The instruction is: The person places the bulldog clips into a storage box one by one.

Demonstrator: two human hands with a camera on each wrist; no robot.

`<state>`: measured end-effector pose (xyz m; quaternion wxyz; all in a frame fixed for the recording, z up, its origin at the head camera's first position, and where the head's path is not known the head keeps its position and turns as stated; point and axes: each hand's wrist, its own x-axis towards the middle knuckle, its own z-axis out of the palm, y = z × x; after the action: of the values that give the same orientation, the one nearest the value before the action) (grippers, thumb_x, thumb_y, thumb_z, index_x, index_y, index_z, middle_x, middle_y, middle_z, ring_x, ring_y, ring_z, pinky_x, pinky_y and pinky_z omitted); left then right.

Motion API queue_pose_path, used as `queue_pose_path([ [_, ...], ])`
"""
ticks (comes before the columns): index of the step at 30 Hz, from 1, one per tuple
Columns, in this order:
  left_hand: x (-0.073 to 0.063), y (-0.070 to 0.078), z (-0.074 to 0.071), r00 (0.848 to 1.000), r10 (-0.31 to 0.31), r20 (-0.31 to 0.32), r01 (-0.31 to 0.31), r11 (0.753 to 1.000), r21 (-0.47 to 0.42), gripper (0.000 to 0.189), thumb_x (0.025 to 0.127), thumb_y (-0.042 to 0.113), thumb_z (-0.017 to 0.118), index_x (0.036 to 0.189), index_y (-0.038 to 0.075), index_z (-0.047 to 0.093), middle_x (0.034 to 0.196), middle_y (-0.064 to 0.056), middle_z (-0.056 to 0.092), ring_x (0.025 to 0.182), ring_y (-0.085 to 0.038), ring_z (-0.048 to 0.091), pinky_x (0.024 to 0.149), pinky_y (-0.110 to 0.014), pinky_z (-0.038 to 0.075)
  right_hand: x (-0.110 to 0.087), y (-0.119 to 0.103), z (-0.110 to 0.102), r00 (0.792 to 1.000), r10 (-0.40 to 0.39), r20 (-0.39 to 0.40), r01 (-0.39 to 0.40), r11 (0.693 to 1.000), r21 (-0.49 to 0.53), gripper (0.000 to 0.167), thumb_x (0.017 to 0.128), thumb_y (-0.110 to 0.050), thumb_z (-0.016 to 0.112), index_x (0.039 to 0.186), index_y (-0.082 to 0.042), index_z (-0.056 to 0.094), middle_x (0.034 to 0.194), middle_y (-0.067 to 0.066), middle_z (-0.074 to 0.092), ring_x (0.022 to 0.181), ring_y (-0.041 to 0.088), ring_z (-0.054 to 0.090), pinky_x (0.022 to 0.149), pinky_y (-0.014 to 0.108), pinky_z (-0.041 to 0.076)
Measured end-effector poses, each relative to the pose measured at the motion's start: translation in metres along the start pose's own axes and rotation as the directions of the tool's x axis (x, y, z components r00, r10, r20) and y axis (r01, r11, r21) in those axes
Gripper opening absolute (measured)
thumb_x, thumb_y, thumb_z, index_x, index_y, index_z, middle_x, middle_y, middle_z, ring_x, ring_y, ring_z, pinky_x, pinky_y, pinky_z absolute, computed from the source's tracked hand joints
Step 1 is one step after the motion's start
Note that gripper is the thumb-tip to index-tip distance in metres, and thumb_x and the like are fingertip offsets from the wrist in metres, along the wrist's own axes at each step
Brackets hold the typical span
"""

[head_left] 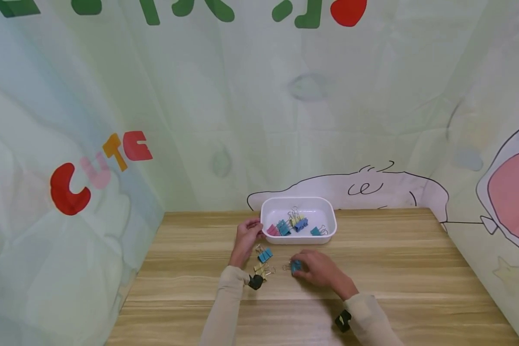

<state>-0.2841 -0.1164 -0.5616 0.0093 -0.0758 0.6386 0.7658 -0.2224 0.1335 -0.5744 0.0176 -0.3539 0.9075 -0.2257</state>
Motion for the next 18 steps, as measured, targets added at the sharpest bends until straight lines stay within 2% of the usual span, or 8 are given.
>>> queue_pose_path([
  [5, 0.001, -0.002, -0.001, 1.000, 0.001, -0.006, -0.001, 1.000, 0.002, 0.032, 0.103, -0.003, 0.057, 0.131, -0.018, 0.054, 0.125, -0.034, 0.055, 0.094, -0.028, 0.063, 0.075, -0.024, 0.061, -0.004, 0.002, -0.004, 1.000, 0.002, 0.006, -0.002, 1.000, -0.003, 0.032, 0.093, -0.029, 0.078, 0.121, -0.013, 0.073, 0.114, 0.001, 0.072, 0.105, 0.020, 0.067, 0.092, 0.044, 0.058],
  [8, 0.001, -0.002, -0.001, 1.000, 0.002, -0.012, -0.003, 1.000, -0.004, 0.032, 0.102, -0.004, 0.057, 0.131, -0.019, 0.054, 0.122, -0.033, 0.056, 0.091, -0.026, 0.063, 0.075, -0.025, 0.062, -0.006, 0.002, -0.009, 1.000, -0.023, -0.011, 0.023, 1.000, -0.014, 0.032, 0.093, -0.028, 0.079, 0.120, -0.013, 0.074, 0.112, 0.001, 0.072, 0.103, 0.019, 0.067, 0.091, 0.042, 0.059],
  [14, 0.002, -0.003, 0.001, 1.000, 0.014, -0.017, -0.014, 0.999, -0.029, 0.033, 0.100, -0.007, 0.057, 0.130, -0.022, 0.052, 0.114, -0.030, 0.058, 0.085, -0.023, 0.063, 0.070, -0.024, 0.061, -0.004, 0.003, -0.027, 0.998, -0.055, -0.037, 0.053, 0.997, -0.064, 0.030, 0.091, -0.025, 0.080, 0.117, -0.011, 0.074, 0.106, -0.002, 0.073, 0.094, 0.016, 0.066, 0.083, 0.039, 0.060],
  [18, 0.003, -0.004, 0.001, 1.000, 0.019, -0.015, -0.019, 0.999, -0.028, 0.034, 0.100, -0.007, 0.057, 0.130, -0.022, 0.052, 0.112, -0.027, 0.058, 0.084, -0.025, 0.064, 0.069, -0.024, 0.061, 0.000, 0.003, -0.041, 0.997, -0.056, -0.051, 0.052, 0.996, -0.073, 0.028, 0.091, -0.020, 0.081, 0.115, -0.009, 0.074, 0.105, 0.000, 0.073, 0.094, 0.020, 0.067, 0.082, 0.041, 0.060],
])
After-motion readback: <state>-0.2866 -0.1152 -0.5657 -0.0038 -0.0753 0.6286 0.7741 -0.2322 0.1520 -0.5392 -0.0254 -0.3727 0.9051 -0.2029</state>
